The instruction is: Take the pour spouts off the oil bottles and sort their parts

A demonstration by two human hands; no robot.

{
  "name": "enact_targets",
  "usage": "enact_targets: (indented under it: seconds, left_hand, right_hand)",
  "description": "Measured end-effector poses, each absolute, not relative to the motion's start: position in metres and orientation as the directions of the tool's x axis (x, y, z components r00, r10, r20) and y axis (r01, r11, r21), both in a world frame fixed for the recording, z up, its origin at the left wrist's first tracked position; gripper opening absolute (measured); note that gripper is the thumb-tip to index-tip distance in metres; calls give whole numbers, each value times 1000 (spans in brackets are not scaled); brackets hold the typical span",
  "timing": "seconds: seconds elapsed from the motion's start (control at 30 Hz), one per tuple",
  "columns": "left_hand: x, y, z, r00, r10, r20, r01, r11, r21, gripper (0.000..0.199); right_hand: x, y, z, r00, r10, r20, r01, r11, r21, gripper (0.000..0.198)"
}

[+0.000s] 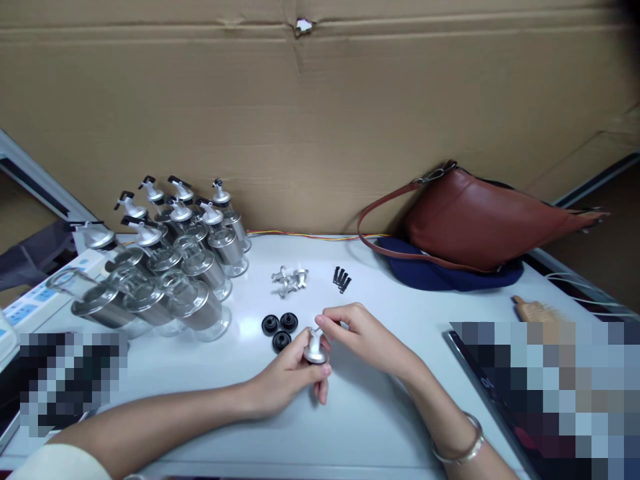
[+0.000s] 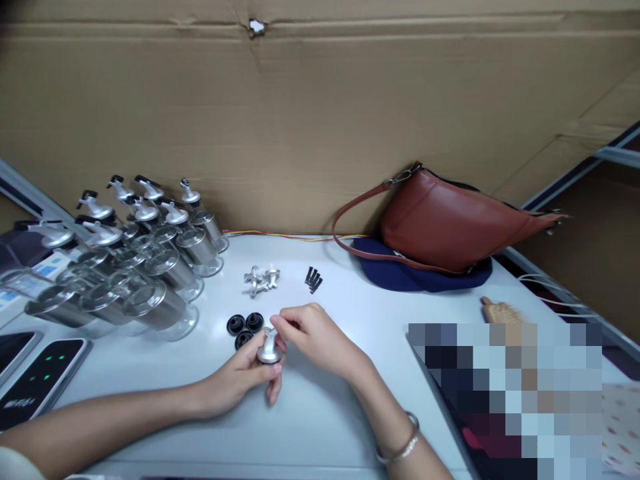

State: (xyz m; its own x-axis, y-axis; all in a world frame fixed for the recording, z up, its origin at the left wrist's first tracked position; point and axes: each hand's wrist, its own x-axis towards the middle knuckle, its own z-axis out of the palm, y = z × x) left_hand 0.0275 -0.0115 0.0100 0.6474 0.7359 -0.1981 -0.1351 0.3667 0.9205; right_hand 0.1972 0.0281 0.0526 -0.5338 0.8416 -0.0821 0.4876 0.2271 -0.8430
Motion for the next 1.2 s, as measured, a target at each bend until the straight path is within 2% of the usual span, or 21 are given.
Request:
enact_targets:
  seconds: [0.1, 0.2, 0.27, 0.33, 0.5, 0.7, 0.8, 0.93, 1.2]
  left_hand:
    - [27, -11, 8, 634, 748, -195, -183, 390, 902, 41]
    - [26, -10, 7, 634, 749, -194, -208, 407, 890, 43]
    - [26, -10, 7, 637, 746, -192, -204, 404, 892, 43]
    - [27, -10, 7, 636, 748, -191, -201, 400, 894, 42]
    - [27, -11, 7, 638, 746, -189, -204, 401, 893, 40]
    - [26, -10, 7, 636, 747, -194, -200, 403, 893, 41]
    - [26, -10, 7, 638, 745, -196, -197, 404, 893, 41]
    - [26, -10, 7, 638, 742, -203, -190, 408, 893, 41]
    - [27, -10, 11, 638, 739, -217, -170, 410, 896, 40]
  right_hand:
    - [206, 32, 52, -480, 877, 20, 432, 256, -865, 32]
    - [218, 38, 51, -346, 925, 155, 324, 273, -906, 18]
    - [225, 41, 50, -272, 944, 188, 294, 268, -917, 15]
    - [230, 43, 49, -234, 954, 190, 337, 263, -904, 15]
    - [234, 46, 46, -230, 962, 147, 560, 255, -788, 17]
    - [249, 53, 41, -208, 968, 140, 752, 250, -610, 8]
    - [260, 56, 38, -192, 980, 44, 827, 185, -531, 7]
    - [267, 55, 32, -170, 968, -186, 837, 42, -546, 13]
    - [259, 52, 32, -189, 973, -134, 788, 69, -612, 20]
